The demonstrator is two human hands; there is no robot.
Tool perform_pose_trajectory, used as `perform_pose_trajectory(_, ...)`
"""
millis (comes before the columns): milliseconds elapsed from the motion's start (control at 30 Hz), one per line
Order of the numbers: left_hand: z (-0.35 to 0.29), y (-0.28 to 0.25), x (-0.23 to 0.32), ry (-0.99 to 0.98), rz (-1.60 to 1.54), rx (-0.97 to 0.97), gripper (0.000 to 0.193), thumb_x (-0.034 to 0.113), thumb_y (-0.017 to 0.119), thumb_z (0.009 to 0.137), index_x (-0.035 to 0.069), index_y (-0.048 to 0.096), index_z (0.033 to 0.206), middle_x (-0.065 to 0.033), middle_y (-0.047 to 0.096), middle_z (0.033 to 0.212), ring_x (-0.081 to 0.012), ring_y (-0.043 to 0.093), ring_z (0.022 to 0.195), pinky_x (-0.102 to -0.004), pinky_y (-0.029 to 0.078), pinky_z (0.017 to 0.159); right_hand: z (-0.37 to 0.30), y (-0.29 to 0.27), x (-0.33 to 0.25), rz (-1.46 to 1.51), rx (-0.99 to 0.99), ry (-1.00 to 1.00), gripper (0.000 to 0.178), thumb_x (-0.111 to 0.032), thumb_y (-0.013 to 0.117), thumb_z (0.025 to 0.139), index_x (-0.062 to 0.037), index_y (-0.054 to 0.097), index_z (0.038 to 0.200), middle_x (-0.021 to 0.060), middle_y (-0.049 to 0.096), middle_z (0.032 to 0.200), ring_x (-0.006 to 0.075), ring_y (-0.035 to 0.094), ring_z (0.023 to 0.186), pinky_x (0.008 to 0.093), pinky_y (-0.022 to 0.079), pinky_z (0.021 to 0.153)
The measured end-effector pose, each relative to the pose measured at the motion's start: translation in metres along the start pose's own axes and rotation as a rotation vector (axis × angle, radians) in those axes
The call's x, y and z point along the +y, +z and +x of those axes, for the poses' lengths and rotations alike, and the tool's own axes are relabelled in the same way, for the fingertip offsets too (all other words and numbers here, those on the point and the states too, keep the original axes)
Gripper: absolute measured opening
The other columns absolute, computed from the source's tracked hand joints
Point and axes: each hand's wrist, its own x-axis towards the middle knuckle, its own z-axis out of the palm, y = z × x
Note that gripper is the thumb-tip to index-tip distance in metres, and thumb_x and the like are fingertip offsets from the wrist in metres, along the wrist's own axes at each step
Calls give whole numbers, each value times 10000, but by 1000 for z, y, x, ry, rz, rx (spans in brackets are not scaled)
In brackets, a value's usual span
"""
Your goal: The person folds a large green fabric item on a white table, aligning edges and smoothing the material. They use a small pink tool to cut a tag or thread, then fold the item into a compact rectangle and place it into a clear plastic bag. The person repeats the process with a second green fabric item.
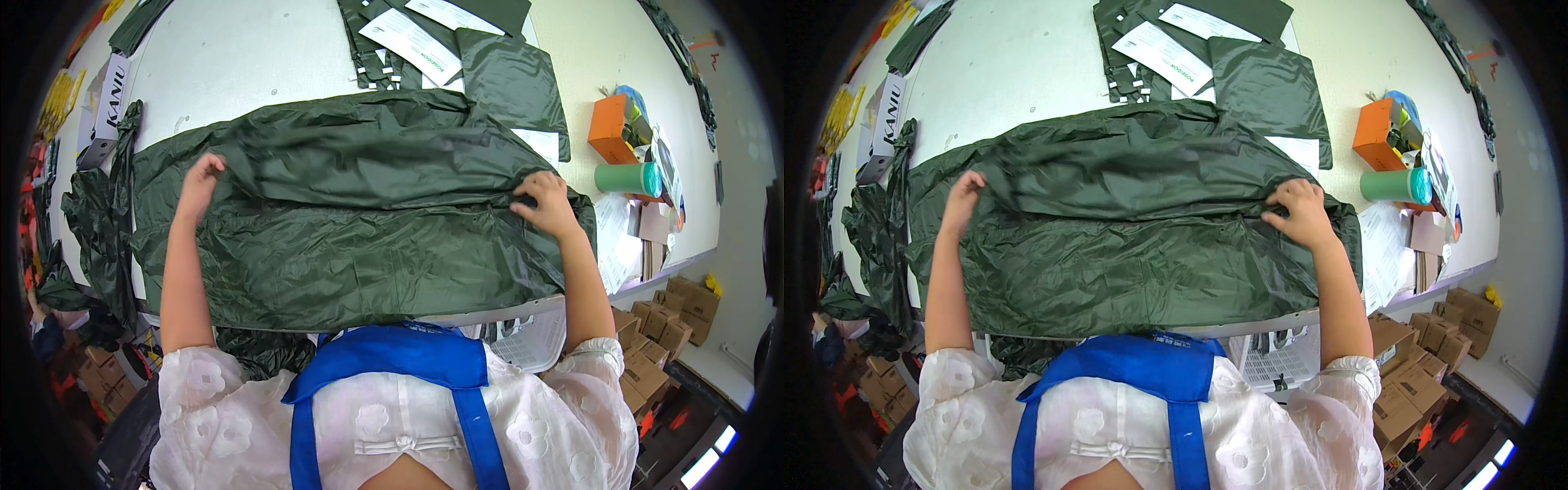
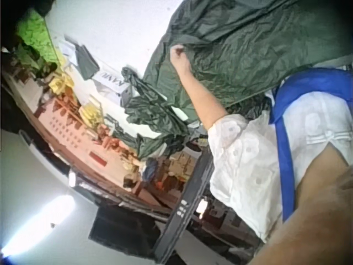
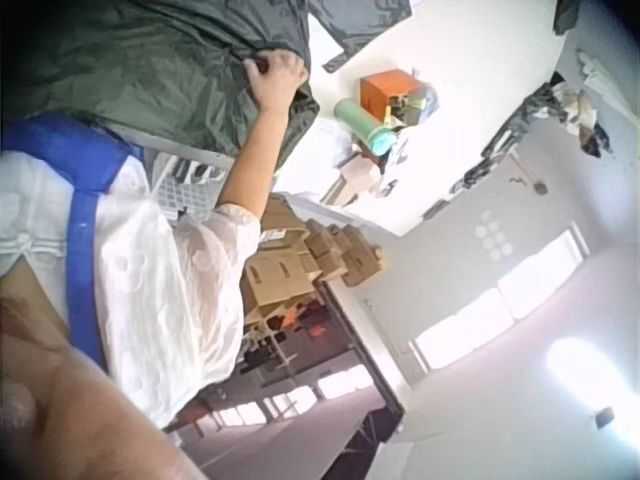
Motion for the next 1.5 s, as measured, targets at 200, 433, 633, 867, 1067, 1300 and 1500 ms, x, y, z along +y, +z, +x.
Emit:
perform_pose_trajectory(200,-7,47,30,-332,71,89,318,11,550,853,50,486,1162,-16,573,1042,-109,517,973,-238,394,874,118,7,-12,-51,420,-172,317,-15,562,783,-119,664,1065,107,604,1106,310,542,1070,425,441,913)
perform_pose_trajectory(433,3,21,34,-46,-341,184,318,3,516,813,14,607,1117,-6,611,1051,-101,545,985,-235,389,900,187,9,41,156,306,32,213,-51,511,794,-75,689,908,161,617,1081,347,580,999,396,470,878)
perform_pose_trajectory(633,19,27,36,-283,-94,5,394,62,522,832,46,603,1217,5,624,1027,-116,533,973,-242,372,906,212,54,40,6,304,448,249,-204,476,888,-132,677,1016,191,607,1064,381,602,958,484,463,856)
perform_pose_trajectory(867,21,43,82,-331,18,140,591,194,577,915,161,379,1470,-67,596,1067,-145,515,1012,-290,379,953,212,51,-7,-185,638,577,274,-116,507,873,-124,600,1131,194,579,1027,360,560,1046,458,453,866)
perform_pose_trajectory(1067,-40,109,155,291,-1,144,502,118,634,836,49,502,1316,-38,585,1052,-131,552,915,-266,444,855,175,17,-214,1365,-38,22,356,-206,593,941,4,529,1222,111,611,1118,180,577,989,309,444,900)
perform_pose_trajectory(1300,-83,150,167,551,-141,376,662,169,736,820,33,385,1365,-187,497,1287,-294,551,1104,-420,478,928,136,17,-242,1811,58,15,185,-62,576,926,-20,574,1106,13,617,1019,80,554,913,248,444,830)
perform_pose_trajectory(1500,-83,163,183,-47,-801,-102,730,103,778,776,21,372,1378,-97,520,1256,-167,521,1138,-318,423,990,101,-2,-240,2057,-129,-51,191,-145,614,909,-39,551,1054,31,612,1053,122,583,909,271,460,838)
